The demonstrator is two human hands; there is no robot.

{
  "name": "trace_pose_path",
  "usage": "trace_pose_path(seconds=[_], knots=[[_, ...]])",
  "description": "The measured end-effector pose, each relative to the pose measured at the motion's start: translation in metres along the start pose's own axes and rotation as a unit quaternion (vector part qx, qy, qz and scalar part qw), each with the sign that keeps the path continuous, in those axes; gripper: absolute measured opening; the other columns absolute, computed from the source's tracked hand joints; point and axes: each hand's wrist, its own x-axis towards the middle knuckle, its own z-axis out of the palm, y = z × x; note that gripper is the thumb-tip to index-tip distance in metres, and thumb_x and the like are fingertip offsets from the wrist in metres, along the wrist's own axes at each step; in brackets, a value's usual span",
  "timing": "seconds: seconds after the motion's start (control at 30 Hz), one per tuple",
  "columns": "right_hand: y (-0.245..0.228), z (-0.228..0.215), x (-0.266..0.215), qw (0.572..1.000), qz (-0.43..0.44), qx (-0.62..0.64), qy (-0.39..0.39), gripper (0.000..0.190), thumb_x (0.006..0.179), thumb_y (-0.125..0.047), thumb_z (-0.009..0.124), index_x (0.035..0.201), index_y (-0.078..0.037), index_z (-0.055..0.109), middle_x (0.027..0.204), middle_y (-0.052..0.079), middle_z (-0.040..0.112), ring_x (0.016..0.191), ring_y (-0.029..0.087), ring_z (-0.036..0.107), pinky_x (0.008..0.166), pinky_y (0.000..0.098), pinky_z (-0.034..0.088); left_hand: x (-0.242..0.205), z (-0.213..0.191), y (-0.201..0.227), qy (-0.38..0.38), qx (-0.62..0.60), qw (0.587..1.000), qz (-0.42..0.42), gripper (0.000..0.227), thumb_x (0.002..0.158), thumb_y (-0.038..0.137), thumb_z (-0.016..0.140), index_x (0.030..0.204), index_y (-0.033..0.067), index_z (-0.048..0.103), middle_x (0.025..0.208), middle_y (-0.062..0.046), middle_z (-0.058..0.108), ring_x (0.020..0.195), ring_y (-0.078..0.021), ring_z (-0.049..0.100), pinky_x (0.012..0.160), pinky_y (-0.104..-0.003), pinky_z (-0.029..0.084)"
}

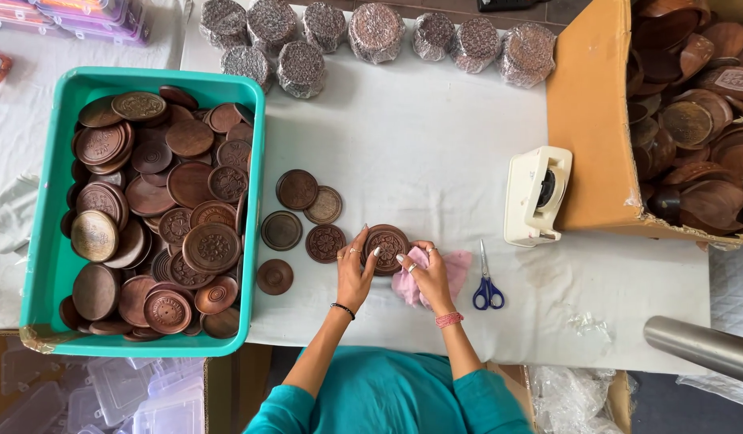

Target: Cleaning and sorting wooden coasters using a cloth in a workshop setting.

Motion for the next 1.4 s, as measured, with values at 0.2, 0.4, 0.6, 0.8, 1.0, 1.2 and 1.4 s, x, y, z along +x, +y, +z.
trace_pose_path(seconds=[0.2,0.4,0.6,0.8,1.0,1.2,1.4], knots=[[-0.003,0.004,-0.008,0.998,-0.031,-0.056,0.023,0.041,0.087,-0.019,0.081,0.121,-0.001,0.064,0.095,0.007,0.074,0.082,0.01,0.069,0.073,0.0263,0.057,0.002,-0.001,0.001,0.003,0.006,1.0,-0.004,0.056,0.097,0.025,0.068,0.149,0.0105,0.053,0.143,-0.011,0.062,0.12,-0.0333,0.055,0.109,-0.043,0.038],[0.015,0.014,-0.006,0.978,-0.105,-0.163,0.082,0.035,0.091,-0.023,0.078,0.112,0.0,0.063,0.092,0.009,0.073,0.082,0.014,0.068,0.074,0.0305,0.055,0.001,-0.007,0.009,-0.021,0.043,0.999,0.017,0.071,0.091,0.031,0.074,0.152,0.0106,0.044,0.144,-0.016,0.058,0.122,-0.0381,0.049,0.11,-0.048,0.034],[0.01,0.011,-0.002,0.977,-0.07,-0.179,0.089,0.033,0.093,-0.025,0.077,0.104,0.001,0.059,0.087,0.015,0.07,0.079,0.026,0.068,0.073,0.0369,0.054,-0.003,-0.003,0.003,-0.01,0.04,0.999,0.033,0.09,0.087,0.034,0.077,0.158,0.0091,0.029,0.144,-0.02,0.051,0.125,-0.0412,0.045,0.11,-0.05,0.033],[0.012,0.005,-0.004,0.965,-0.173,-0.18,0.081,0.044,0.091,-0.019,0.077,0.128,0.0,0.061,0.119,0.016,0.068,0.111,0.027,0.066,0.095,0.0371,0.052,0.0,-0.01,0.011,-0.01,0.033,0.998,0.046,0.067,0.094,0.027,0.07,0.154,0.0119,0.044,0.149,-0.017,0.055,0.132,-0.0397,0.051,0.113,-0.049,0.036],[-0.012,0.015,-0.014,0.95,-0.204,-0.227,0.063,0.045,0.09,-0.014,0.076,0.132,-0.004,0.064,0.123,0.014,0.066,0.111,0.027,0.066,0.094,0.0372,0.053,0.003,-0.009,0.011,-0.021,0.081,0.996,0.04,0.069,0.095,0.028,0.068,0.155,0.0064,0.041,0.149,-0.022,0.051,0.126,-0.0443,0.052,0.11,-0.052,0.039],[-0.011,0.017,-0.017,0.943,-0.22,-0.238,0.072,0.044,0.09,-0.011,0.074,0.132,-0.003,0.064,0.122,0.014,0.066,0.109,0.028,0.068,0.093,0.0365,0.055,0.01,-0.024,0.024,-0.078,0.171,0.982,0.028,0.071,0.094,0.034,0.067,0.154,0.0064,0.04,0.14,-0.02,0.06,0.116,-0.0452,0.059,0.098,-0.051,0.049],[-0.014,0.017,-0.02,0.92,-0.247,-0.294,0.075,0.045,0.09,-0.013,0.073,0.132,0.0,0.062,0.124,0.016,0.066,0.108,0.032,0.069,0.09,0.0384,0.057,0.011,-0.022,0.022,-0.097,0.216,0.97,0.045,0.075,0.093,0.033,0.066,0.154,0.0004,0.038,0.132,-0.022,0.063,0.114,-0.0461,0.061,0.096,-0.051,0.051]])
